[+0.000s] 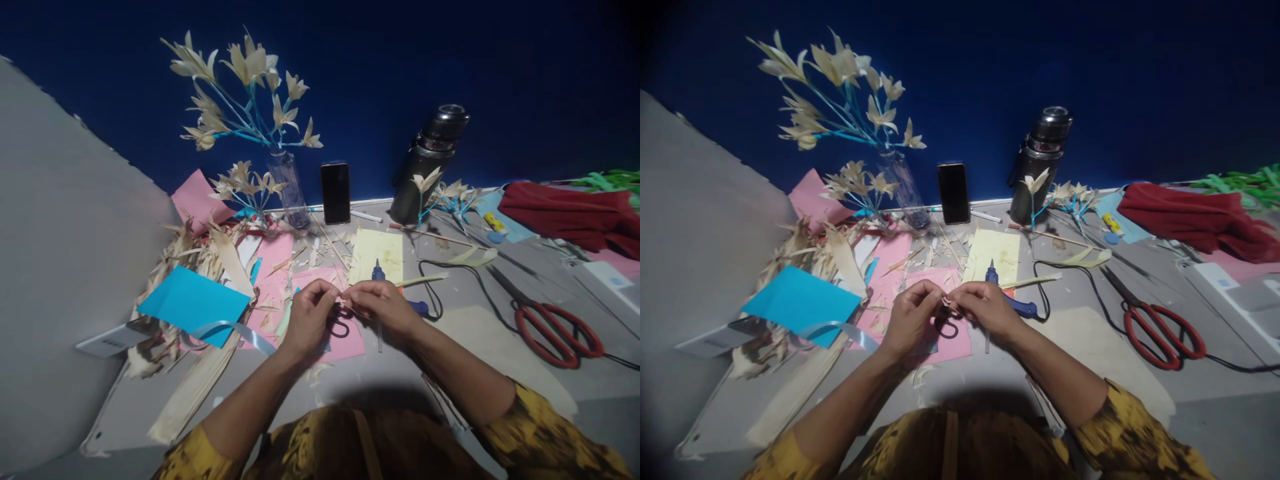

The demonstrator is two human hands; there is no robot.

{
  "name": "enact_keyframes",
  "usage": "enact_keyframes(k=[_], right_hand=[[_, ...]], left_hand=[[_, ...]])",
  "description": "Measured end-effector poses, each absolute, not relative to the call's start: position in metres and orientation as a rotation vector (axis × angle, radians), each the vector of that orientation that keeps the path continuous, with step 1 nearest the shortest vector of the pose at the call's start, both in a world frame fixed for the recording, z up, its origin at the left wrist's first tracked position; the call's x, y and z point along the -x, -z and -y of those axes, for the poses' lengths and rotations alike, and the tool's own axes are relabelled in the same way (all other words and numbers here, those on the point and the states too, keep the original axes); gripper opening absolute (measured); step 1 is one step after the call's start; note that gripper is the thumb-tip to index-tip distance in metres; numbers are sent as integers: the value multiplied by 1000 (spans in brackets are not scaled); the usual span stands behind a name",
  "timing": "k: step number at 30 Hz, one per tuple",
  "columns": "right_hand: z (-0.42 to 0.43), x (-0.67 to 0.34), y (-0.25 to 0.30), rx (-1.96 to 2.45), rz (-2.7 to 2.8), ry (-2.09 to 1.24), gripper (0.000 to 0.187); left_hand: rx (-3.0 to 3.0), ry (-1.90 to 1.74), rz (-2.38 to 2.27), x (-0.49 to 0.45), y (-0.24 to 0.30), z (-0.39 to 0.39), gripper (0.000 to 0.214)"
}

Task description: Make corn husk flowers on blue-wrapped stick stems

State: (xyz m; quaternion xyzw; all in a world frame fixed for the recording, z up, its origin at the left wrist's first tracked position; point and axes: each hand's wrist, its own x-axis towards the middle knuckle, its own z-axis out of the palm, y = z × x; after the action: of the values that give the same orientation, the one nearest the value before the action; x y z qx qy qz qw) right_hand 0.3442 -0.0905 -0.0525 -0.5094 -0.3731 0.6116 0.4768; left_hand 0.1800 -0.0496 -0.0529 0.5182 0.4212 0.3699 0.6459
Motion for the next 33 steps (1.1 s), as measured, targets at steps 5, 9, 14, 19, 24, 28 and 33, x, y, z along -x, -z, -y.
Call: enact_keyframes(k=[5, 9, 14, 19, 24, 28, 33], right_hand=[[92, -343, 54, 1200, 926, -1554, 38], [93, -339, 50, 1258, 884, -1567, 41], [93, -339, 45, 1247, 886, -1583, 42], [93, -342, 44, 1247, 938, -1532, 36], [93, -343, 44, 1288, 975, -1462, 26], [93, -342, 45, 1339, 991, -1420, 22], [94, -342, 47, 1407, 1046, -1358, 21]], left_hand=[[-1094, -856, -901, -183, 55, 55, 23], [-1103, -886, -911, -185, 53, 58, 23], [-1117, -907, -949, -184, 53, 55, 24], [-1079, -945, -989, -182, 52, 51, 24], [-1064, -959, -958, -182, 55, 52, 24], [-970, -1001, -916, -182, 55, 49, 21], [-1206, -1142, -984, -174, 45, 44, 17]])
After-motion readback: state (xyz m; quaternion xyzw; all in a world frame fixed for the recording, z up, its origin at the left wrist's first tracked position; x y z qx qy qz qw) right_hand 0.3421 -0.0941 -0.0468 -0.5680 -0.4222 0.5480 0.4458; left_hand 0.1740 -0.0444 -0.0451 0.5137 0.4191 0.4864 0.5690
